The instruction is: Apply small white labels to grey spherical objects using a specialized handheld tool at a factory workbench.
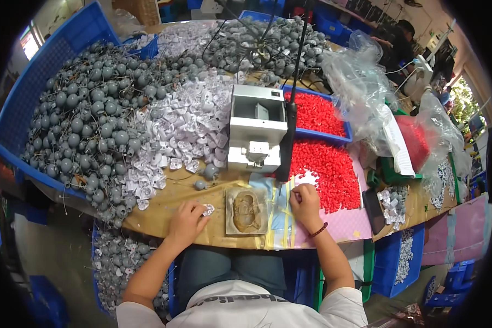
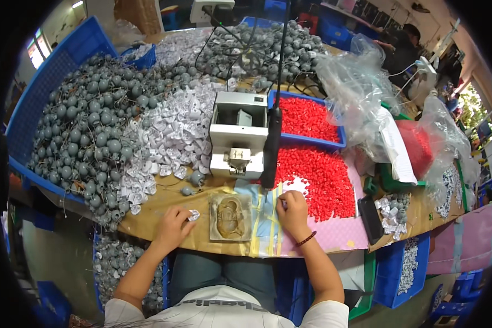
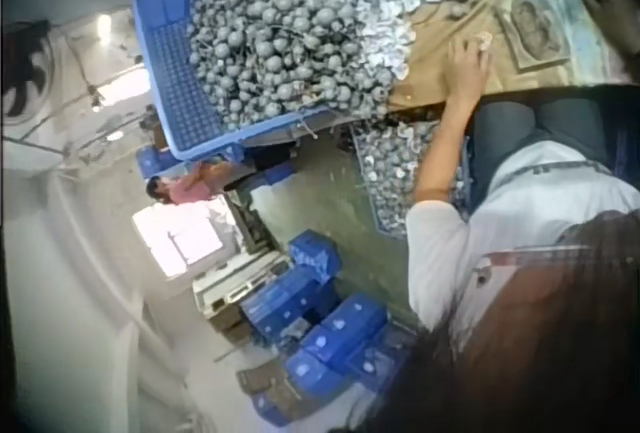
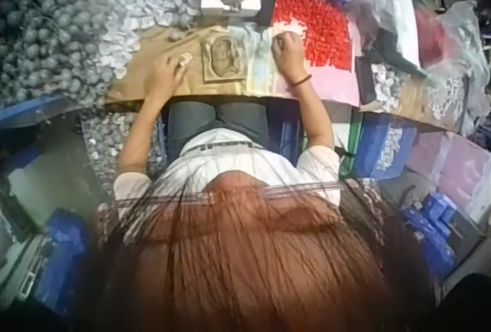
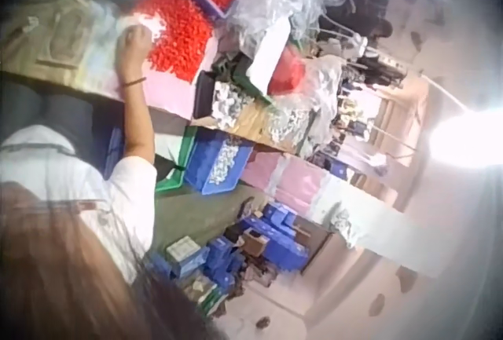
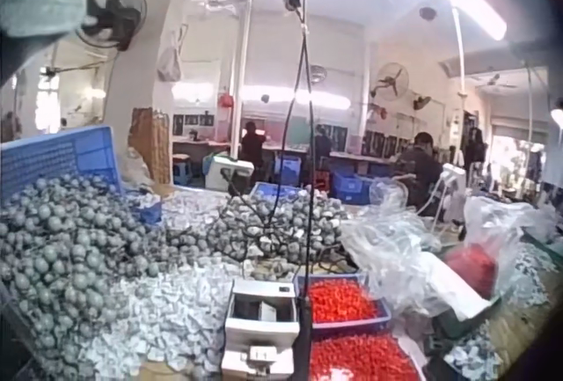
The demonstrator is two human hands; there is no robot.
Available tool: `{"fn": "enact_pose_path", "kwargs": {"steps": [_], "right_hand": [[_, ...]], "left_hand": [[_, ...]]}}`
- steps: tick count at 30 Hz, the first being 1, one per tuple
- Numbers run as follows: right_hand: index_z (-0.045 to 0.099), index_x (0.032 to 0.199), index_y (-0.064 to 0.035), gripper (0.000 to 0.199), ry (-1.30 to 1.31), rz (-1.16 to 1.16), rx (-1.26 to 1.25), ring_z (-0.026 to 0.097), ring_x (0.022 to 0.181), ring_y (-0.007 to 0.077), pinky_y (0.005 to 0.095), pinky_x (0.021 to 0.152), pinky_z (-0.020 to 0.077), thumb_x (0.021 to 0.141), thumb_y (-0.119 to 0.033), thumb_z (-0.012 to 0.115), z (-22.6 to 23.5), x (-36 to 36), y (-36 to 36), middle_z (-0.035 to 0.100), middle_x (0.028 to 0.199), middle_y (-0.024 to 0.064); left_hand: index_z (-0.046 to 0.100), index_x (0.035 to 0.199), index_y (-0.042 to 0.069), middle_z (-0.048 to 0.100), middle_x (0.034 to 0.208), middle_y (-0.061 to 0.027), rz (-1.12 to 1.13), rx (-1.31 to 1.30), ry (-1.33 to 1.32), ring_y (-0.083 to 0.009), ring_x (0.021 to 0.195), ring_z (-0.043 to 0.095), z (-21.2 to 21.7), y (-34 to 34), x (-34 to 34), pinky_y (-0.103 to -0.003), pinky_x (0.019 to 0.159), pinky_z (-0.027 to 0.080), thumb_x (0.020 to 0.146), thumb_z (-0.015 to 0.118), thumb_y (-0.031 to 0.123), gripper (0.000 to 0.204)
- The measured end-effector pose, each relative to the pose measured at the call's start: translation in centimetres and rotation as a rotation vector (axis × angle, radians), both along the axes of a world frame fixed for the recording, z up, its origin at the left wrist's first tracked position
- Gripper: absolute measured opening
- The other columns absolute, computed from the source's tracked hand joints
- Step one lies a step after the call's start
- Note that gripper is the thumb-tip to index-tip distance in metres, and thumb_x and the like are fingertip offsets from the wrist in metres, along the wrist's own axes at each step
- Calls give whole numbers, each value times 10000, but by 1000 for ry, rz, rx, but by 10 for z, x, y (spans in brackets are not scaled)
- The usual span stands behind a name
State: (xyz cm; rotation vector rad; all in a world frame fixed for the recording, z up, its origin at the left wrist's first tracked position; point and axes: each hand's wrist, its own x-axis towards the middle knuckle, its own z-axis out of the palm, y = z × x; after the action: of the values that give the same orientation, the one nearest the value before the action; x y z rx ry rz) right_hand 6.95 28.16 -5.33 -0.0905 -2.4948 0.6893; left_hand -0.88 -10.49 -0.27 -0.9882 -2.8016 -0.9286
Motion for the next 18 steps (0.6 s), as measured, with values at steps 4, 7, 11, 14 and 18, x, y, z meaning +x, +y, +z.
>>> {"fn": "enact_pose_path", "kwargs": {"steps": [4,7,11,14,18], "right_hand": [[622,849,-33,143,-12,5,-102,616,769,306,401,667,498,781,8,740,0,2,3,618,839,124],[637,868,-28,135,10,54,-257,632,775,279,378,692,510,796,24,738,15,1,-3,641,859,113],[657,888,-38,155,97,333,-286,650,815,268,367,743,525,787,38,745,56,-10,-36,669,896,99],[654,893,-59,197,80,522,-235,641,832,273,378,747,517,756,24,768,66,-16,-68,664,905,82],[650,929,-87,235,51,617,-8,622,900,261,384,773,492,744,-45,789,54,-24,-86,652,963,56]], "left_hand": [[687,1064,68,636,1056,-120,38,86,-64,-326,984,625,4,12,3,-429,845,527,835,768,128,250],[690,1070,62,634,1078,-125,-28,268,-151,-337,1009,622,18,37,5,-420,882,516,821,775,105,267],[680,1083,55,621,1098,-120,-218,224,-55,-344,1085,584,16,81,3,-419,956,488,799,786,103,307],[666,1093,51,599,1140,-115,-175,128,-85,-344,1136,553,18,94,2,-421,982,471,799,782,100,320],[645,1136,51,583,1172,-115,-158,227,-170,-341,1144,536,17,87,-9,-428,985,461,797,771,95,364]]}}
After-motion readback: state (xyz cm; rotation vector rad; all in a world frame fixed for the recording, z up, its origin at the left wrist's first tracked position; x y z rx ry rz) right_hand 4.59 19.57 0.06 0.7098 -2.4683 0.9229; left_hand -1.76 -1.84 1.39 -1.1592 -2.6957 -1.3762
